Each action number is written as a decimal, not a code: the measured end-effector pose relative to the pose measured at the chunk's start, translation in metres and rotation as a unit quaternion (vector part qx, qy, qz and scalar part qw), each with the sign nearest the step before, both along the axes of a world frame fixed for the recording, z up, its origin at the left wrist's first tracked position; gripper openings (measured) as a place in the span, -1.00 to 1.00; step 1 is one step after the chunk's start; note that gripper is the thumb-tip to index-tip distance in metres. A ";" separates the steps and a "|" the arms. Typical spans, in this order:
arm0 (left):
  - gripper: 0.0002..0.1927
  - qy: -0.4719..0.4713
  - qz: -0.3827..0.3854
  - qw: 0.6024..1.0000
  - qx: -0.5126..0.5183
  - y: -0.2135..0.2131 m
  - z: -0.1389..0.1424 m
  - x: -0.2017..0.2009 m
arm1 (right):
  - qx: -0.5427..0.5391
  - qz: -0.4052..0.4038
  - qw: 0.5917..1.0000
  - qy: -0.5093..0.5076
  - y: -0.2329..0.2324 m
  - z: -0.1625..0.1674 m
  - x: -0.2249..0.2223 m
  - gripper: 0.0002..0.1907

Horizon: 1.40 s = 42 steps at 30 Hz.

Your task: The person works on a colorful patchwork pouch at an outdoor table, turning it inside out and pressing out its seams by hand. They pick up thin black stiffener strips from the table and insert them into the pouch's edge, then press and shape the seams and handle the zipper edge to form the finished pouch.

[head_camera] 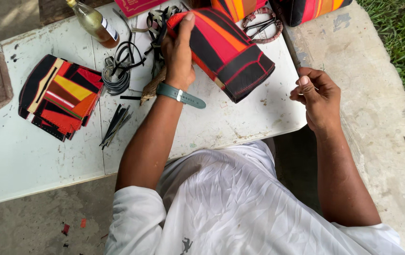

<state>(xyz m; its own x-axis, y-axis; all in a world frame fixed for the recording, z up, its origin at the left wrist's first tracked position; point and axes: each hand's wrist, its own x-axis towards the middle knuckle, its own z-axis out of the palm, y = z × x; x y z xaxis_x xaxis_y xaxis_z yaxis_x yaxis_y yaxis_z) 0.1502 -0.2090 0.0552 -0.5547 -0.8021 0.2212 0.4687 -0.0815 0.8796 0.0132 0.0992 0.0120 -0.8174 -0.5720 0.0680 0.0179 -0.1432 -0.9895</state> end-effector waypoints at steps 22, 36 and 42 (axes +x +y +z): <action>-0.73 -0.248 -0.028 0.721 -0.646 0.073 -0.070 0.149 | 0.225 0.208 0.724 0.618 -0.086 0.061 -0.039 -0.30; -0.86 -0.438 0.230 0.795 -0.350 -0.117 -0.059 0.254 | -0.064 0.289 0.802 0.519 0.017 0.167 0.147 -0.68; -0.84 -0.420 0.213 0.804 -0.362 -0.129 -0.055 0.251 | -0.104 0.346 0.757 0.544 0.018 0.173 0.155 -0.79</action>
